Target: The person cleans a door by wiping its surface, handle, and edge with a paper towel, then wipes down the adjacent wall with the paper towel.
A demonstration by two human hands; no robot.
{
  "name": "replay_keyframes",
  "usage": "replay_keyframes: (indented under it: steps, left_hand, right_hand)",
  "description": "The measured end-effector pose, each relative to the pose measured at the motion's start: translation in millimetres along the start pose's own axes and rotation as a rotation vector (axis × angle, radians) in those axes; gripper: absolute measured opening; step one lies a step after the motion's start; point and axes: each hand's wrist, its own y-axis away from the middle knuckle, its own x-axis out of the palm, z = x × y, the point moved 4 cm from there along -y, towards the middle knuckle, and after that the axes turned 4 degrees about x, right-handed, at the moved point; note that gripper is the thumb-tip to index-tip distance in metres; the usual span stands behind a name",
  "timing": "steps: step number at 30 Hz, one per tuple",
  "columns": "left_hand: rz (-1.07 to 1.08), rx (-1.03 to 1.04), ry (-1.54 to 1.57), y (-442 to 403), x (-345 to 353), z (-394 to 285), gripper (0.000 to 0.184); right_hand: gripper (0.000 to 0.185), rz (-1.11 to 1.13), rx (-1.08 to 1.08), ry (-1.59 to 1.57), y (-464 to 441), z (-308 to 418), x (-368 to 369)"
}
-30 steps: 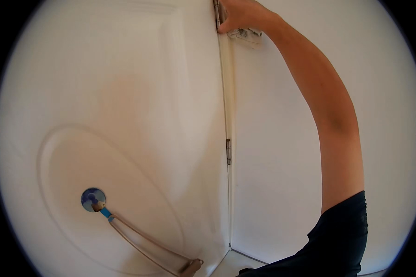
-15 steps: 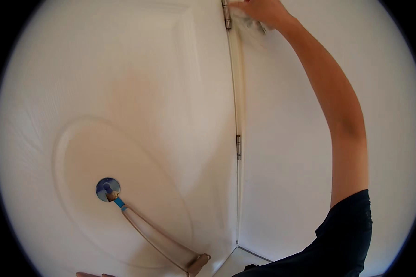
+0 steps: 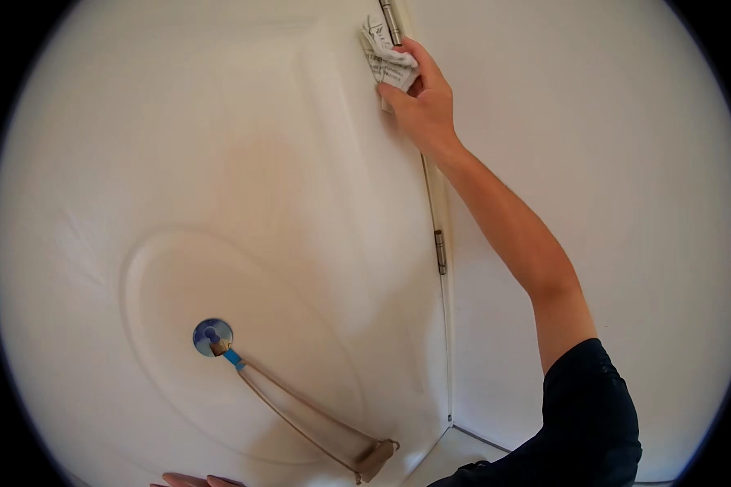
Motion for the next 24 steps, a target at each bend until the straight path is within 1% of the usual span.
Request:
replay_keyframes:
  steps: [2, 3, 5, 6, 8, 9, 11, 18, 20, 21, 23, 24]
  left_hand:
    - [0.003, 0.006, 0.001, 0, 0, -1, 0.077]
    - [0.005, 0.002, 0.008, 0, -1, -1, 0.077]
    - [0.010, 0.002, 0.020, 1, -2, -1, 0.077]
    - [0.012, -0.007, 0.019, 2, -2, -1, 0.078]
    - [0.016, -0.013, 0.018, 3, -1, 0, 0.078]
    - [0.018, -0.015, 0.015, 4, 0, 1, 0.078]
    - [0.019, -0.014, 0.018, 4, 1, 2, 0.079]
    - [0.016, -0.020, 0.024, 3, 1, -1, 0.078]
    - [0.020, -0.027, 0.020, 3, 0, 0, 0.078]
    - [0.010, -0.020, 0.031, 2, -1, -1, 0.077]
    - [0.008, -0.017, 0.035, -6, 2, -4, 0.077]
    - [-0.071, 0.019, 0.013, -13, 3, -10, 0.071]
  right_hand:
    - [0.041, 0.098, 0.409, -0.268, 5, -2, -3]
    - [0.041, 0.096, 0.413, -0.268, 6, -6, -7]
    - [0.035, 0.117, 0.623, -0.604, 11, -17, -12]
    - [0.035, 0.116, 0.624, -0.603, 14, -19, -17]
    - [0.030, 0.125, 0.792, -0.707, 28, -12, -22]
    - [0.030, 0.122, 0.793, -0.705, 31, -7, -26]
    - [0.029, 0.146, 0.903, -0.749, 37, 3, -32]
    - [0.030, 0.118, 0.959, -0.663, 40, 18, -53]
    - [0.023, 0.062, 0.881, -0.460, 38, 14, -65]
    - [0.023, 0.070, 0.884, -0.459, 34, 13, -72]
    - [0.013, -0.168, 0.495, 0.185, 16, 24, -98]
    - [0.013, -0.159, 0.499, 0.184, 14, 22, -95]
